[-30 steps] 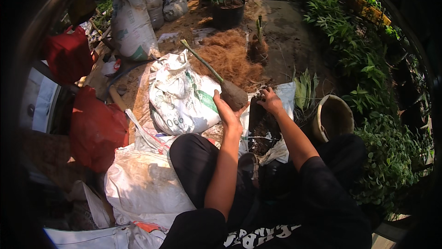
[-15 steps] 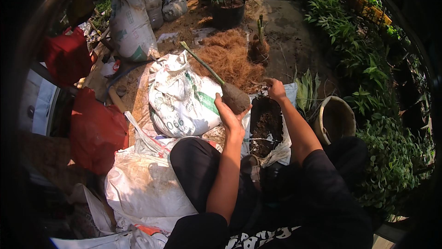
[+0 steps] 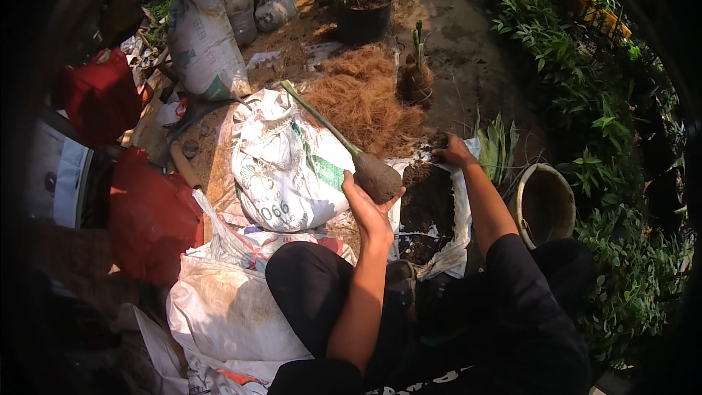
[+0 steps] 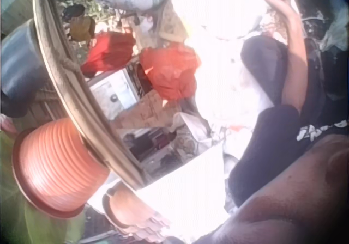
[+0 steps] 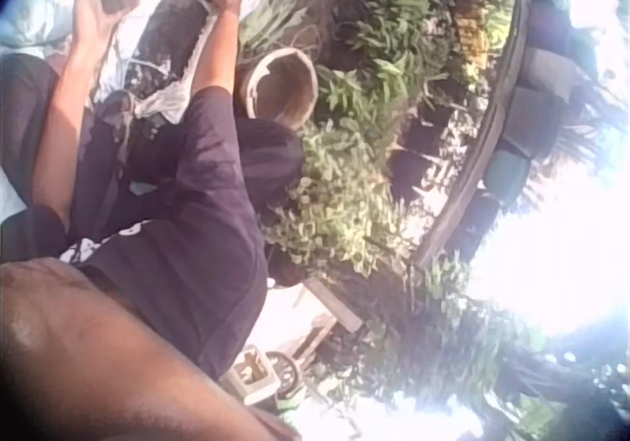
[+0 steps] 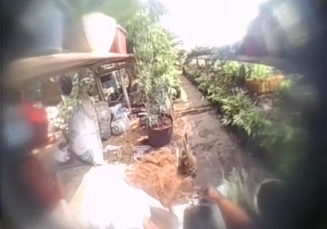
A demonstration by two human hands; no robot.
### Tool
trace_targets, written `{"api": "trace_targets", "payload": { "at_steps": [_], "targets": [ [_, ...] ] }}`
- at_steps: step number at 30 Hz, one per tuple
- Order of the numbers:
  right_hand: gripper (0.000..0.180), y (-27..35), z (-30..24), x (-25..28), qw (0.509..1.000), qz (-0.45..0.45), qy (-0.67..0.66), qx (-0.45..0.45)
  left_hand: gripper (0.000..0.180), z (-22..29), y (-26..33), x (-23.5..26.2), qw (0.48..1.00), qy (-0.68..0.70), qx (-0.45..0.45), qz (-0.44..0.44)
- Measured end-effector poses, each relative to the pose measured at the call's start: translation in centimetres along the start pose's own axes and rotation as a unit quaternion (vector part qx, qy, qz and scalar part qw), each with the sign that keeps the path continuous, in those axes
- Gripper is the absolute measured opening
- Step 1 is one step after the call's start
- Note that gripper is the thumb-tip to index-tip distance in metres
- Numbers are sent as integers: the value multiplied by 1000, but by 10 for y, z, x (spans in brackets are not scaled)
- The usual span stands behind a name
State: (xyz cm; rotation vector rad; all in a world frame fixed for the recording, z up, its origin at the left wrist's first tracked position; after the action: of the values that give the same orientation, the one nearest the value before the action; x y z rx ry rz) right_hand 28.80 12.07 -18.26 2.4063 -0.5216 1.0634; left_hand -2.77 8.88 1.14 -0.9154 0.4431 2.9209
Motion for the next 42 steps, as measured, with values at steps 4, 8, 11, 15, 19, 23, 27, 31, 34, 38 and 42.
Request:
{"api": "trace_targets", "payload": {
  "at_steps": [4, 8, 11, 15, 19, 23, 27, 31, 34, 38, 42],
  "targets": [
    [51, -20, 27, -9, 998, -16, 48, -31, 90, -4, -2, -3, 1000, 3, 4, -7],
    [40, -28, 24, -3, 999, -45, -10, -28, 87, -7, -6, -1, 999, 24, 2, -27],
    [34, -29, 11, 9, 983, -86, -151, -56, 86, 1, -2, -5, 1000, 19, -13, 1],
    [27, -13, -31, 37, 912, -191, -362, -17, 86, 11, -3, 0, 999, 30, -30, -3],
    [22, -13, -64, 69, 939, -181, -287, -48, 90, 12, -5, 2, 999, 45, -29, -7],
    [26, -17, -109, 88, 970, -187, -153, -15, 89, 16, -2, -2, 998, 45, -31, 9],
    [30, -5, -174, 91, 953, -171, -249, -34, 90, 18, -5, 3, 998, 55, -30, 1],
    [31, -21, -169, 85, 963, -105, -239, 62, 89, 18, -5, 3, 998, 54, -32, 0],
    [33, -46, -104, 70, 994, -23, -105, 4, 88, 19, -3, -1, 999, 45, -27, -3],
    [55, -46, -7, 35, 993, -50, 15, -102, 86, 12, -2, -6, 999, 43, -20, -1],
    [86, -4, -28, -1, 987, -79, 61, -127, 88, 12, -5, 3, 999, 36, -28, 21]
  ]
}}
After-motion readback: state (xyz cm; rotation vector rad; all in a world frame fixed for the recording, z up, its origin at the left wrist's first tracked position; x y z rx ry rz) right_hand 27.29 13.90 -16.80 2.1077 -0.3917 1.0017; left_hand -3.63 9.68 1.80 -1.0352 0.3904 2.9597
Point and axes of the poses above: each hand's wrist, its own y-axis away from the middle knuckle, its own x-axis out of the back of the hand, z = x × y, the point moved 5 cm from there along -y, towards the middle knuckle, and after that the axes turned 10 degrees about -x, right-handed, at the moved point
